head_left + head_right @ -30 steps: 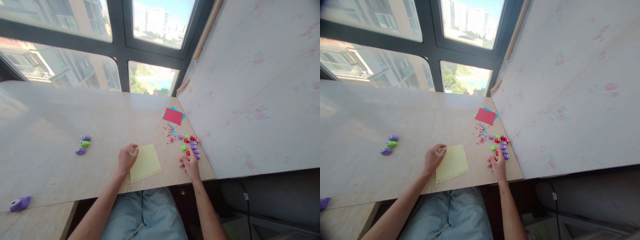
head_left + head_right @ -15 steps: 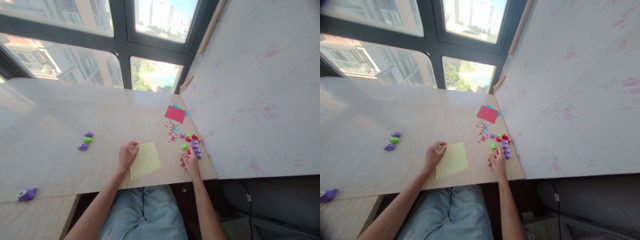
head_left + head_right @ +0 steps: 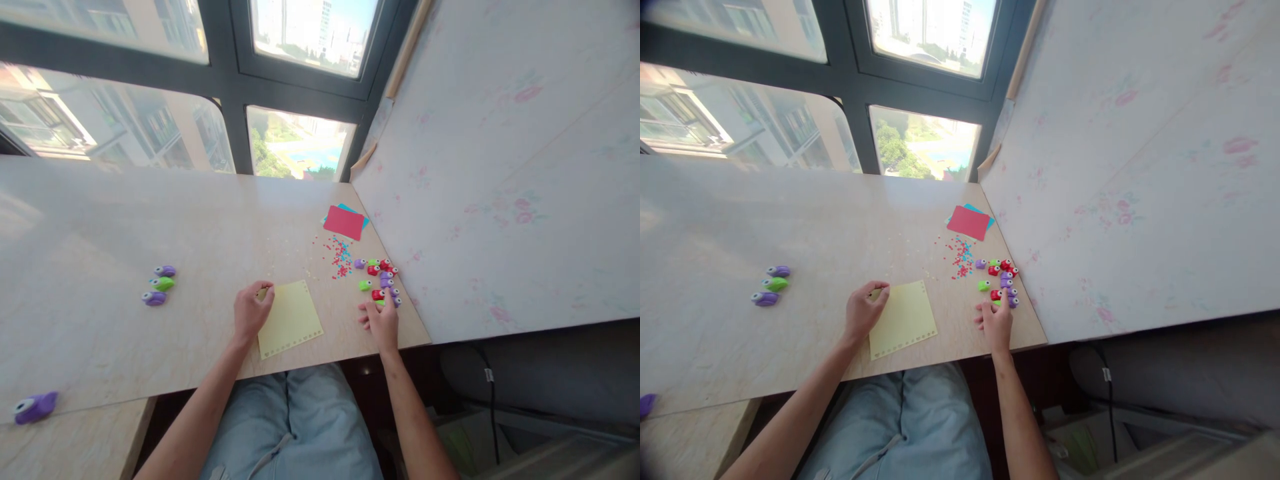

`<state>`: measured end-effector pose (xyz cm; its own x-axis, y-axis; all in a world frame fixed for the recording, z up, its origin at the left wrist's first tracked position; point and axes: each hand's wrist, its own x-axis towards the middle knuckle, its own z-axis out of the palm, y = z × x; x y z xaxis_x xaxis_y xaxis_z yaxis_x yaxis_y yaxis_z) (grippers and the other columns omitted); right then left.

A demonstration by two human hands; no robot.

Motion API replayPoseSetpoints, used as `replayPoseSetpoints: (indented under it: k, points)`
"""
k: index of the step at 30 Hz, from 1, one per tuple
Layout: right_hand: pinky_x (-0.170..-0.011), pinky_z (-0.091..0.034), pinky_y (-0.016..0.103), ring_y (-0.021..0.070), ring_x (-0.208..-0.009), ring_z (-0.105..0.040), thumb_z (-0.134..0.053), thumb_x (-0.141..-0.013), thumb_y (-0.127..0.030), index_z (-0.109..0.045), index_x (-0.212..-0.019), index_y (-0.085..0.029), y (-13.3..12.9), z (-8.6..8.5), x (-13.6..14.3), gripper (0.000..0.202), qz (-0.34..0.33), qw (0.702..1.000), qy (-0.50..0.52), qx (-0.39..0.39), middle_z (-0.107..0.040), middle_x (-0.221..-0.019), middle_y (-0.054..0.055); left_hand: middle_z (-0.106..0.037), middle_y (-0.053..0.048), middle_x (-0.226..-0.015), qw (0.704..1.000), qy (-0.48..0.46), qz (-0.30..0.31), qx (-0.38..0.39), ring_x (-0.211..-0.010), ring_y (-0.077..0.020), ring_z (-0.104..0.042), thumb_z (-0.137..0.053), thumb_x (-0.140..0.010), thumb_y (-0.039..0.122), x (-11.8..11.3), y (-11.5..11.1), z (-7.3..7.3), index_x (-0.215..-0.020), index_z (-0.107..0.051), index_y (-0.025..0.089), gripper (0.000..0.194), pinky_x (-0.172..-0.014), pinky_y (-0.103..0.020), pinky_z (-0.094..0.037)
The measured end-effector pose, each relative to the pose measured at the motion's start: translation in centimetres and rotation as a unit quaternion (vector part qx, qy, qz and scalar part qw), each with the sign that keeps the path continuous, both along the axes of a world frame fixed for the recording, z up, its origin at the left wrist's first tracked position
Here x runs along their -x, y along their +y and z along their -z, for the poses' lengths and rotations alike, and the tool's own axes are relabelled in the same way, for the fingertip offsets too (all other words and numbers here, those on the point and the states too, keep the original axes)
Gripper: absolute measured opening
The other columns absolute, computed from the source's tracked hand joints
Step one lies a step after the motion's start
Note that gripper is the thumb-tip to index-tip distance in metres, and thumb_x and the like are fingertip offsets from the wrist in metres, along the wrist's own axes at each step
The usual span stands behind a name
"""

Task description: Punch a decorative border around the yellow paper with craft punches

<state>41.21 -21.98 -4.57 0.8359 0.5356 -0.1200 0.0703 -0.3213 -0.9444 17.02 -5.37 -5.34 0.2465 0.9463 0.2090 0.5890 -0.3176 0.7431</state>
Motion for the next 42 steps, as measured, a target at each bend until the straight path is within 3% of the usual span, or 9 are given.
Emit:
replayPoseSetpoints:
  k: [4, 9, 14, 17, 22, 28, 34, 42]
  points:
    - [-0.033, -0.041, 0.018, 0.0132, -0.046, -0.060, -0.057, -0.078, -0.043, -0.042, -0.144, -0.013, 0.0, -0.1, 0.3, 0.074, -0.022, 0.999, -0.033, 0.014, -0.071, -0.074, 0.004, -0.075, -0.007, -0.086, 1.000, -0.004, 0.001, 0.002, -0.079, -0.0220, -0.069, -0.054, -0.083, 0.033, 0.0, 0.0, 0.0, -0.086, -0.071, 0.020, 0.022, -0.074, -0.032, -0.051]
    - [-0.038, -0.041, 0.022, 0.0126, -0.045, -0.055, -0.057, -0.080, -0.049, -0.060, -0.129, -0.013, -0.3, 0.3, 0.7, 0.062, -0.040, 0.996, -0.068, 0.037, -0.068, -0.068, 0.002, -0.075, -0.007, -0.086, 1.000, -0.009, 0.000, 0.004, -0.079, -0.0216, -0.068, -0.055, -0.083, 0.031, 0.1, 0.0, 0.2, -0.086, -0.071, 0.020, 0.020, -0.075, -0.032, -0.051]
    - [-0.062, -0.050, 0.031, 0.0162, -0.059, -0.056, -0.056, -0.083, -0.055, -0.074, -0.107, -0.013, -0.1, 1.3, 0.8, 0.051, -0.033, 0.978, -0.202, 0.033, -0.069, -0.078, 0.007, -0.075, -0.006, -0.086, 1.000, -0.013, 0.000, 0.005, -0.079, -0.0216, -0.068, -0.056, -0.083, 0.030, 0.1, -0.1, 0.2, -0.086, -0.071, 0.019, 0.018, -0.076, -0.033, -0.050]
    - [-0.071, -0.049, 0.034, 0.0175, -0.064, -0.057, -0.055, -0.085, -0.056, -0.076, -0.100, -0.014, 0.5, 1.5, 1.3, 0.050, -0.026, 0.956, -0.288, 0.049, -0.067, -0.085, 0.010, -0.075, -0.006, -0.087, 1.000, -0.016, 0.003, 0.003, -0.080, -0.0215, -0.068, -0.057, -0.083, 0.029, 0.1, -0.1, 0.2, -0.086, -0.071, 0.019, 0.017, -0.078, -0.034, -0.050]
    - [-0.071, -0.051, 0.033, 0.0176, -0.066, -0.059, -0.053, -0.088, -0.053, -0.076, -0.098, -0.014, 1.2, 1.4, 2.1, 0.046, -0.048, 0.945, -0.322, 0.039, -0.066, -0.090, 0.012, -0.074, -0.007, -0.087, 1.000, -0.017, 0.001, 0.006, -0.081, -0.0216, -0.067, -0.058, -0.083, 0.028, 0.1, -0.2, 0.2, -0.086, -0.071, 0.019, 0.016, -0.080, -0.035, -0.050]
    - [-0.083, -0.054, 0.040, 0.0239, -0.089, -0.067, -0.060, -0.088, -0.043, -0.071, -0.109, -0.017, 1.8, 2.3, 2.0, 0.035, -0.129, 0.938, -0.317, -0.048, -0.072, -0.102, 0.013, -0.075, -0.006, -0.086, 1.000, -0.017, 0.004, -0.003, -0.080, -0.0216, -0.068, -0.058, -0.083, 0.028, 0.1, -0.1, 0.3, -0.085, -0.071, 0.019, 0.016, -0.078, -0.034, -0.050]
    - [-0.093, -0.054, 0.041, 0.0229, -0.101, -0.069, -0.056, -0.091, -0.034, -0.066, -0.120, -0.023, 3.6, 2.6, 1.8, 0.032, -0.247, 0.933, -0.249, -0.083, -0.072, -0.114, 0.008, -0.075, -0.006, -0.086, 1.000, -0.017, 0.004, -0.006, -0.080, -0.0221, -0.068, -0.059, -0.083, 0.026, 0.1, -0.2, 0.3, -0.084, -0.070, 0.019, 0.014, -0.077, -0.034, -0.050]
    - [-0.097, -0.050, 0.043, 0.0229, -0.106, -0.065, -0.057, -0.090, -0.029, -0.068, -0.114, -0.024, 7.0, 2.5, 0.8, 0.027, -0.333, 0.891, -0.293, -0.099, -0.071, -0.113, 0.008, -0.075, -0.006, -0.087, 0.999, -0.029, 0.017, -0.015, -0.081, -0.0225, -0.068, -0.059, -0.085, 0.026, 0.1, -0.2, 0.5, -0.086, -0.071, 0.020, 0.014, -0.077, -0.035, -0.050]
